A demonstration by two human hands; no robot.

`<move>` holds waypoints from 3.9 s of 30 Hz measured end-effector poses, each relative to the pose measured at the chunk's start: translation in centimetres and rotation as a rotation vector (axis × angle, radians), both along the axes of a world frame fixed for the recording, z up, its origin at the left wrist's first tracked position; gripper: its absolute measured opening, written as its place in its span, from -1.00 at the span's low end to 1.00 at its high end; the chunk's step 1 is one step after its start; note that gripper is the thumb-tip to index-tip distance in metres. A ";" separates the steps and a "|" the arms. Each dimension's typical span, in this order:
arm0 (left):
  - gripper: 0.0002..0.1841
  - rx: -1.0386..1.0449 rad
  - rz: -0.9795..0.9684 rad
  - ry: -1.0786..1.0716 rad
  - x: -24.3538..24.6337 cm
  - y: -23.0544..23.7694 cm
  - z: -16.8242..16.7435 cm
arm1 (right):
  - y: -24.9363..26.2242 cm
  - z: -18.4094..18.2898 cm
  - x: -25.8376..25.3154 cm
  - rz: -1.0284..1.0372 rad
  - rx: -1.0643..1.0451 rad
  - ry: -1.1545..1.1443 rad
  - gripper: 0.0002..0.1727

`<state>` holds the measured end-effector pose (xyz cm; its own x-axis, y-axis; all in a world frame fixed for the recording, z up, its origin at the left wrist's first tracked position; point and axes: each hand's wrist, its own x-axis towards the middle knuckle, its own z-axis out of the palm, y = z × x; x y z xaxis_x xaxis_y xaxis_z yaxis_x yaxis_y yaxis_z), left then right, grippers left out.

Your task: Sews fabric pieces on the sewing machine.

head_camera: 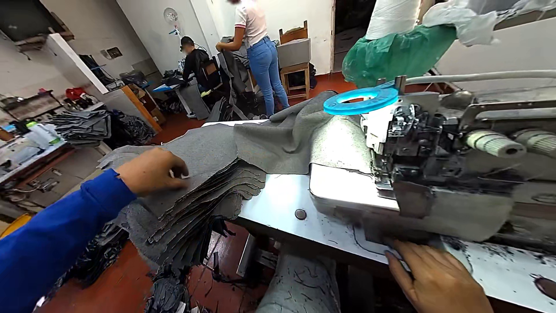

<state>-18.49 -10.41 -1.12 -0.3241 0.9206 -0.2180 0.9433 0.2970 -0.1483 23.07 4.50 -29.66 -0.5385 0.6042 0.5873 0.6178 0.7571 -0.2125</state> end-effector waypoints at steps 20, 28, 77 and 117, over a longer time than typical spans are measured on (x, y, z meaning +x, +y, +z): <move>-0.79 0.303 0.209 -1.171 18.3 8.8 -3.6 | -7.4 7.5 -6.2 0.655 -1.103 0.757 0.22; -0.62 0.771 -0.802 -0.431 17.9 12.7 -17.8 | -7.8 7.9 -9.7 0.229 -1.314 0.968 -0.79; -0.92 0.923 -0.794 -1.109 17.3 10.3 -11.8 | -3.8 13.4 -8.9 0.381 -0.483 1.390 -0.78; -0.64 0.821 -0.799 -0.373 22.9 6.2 -12.4 | -3.4 9.5 -5.0 0.395 -1.116 1.216 -0.71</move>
<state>4.37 -4.25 -13.55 0.3593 0.7407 0.5677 0.8485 -0.5126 0.1318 18.05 1.13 -20.16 -0.3385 0.9278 0.1570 -0.4677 -0.0211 -0.8836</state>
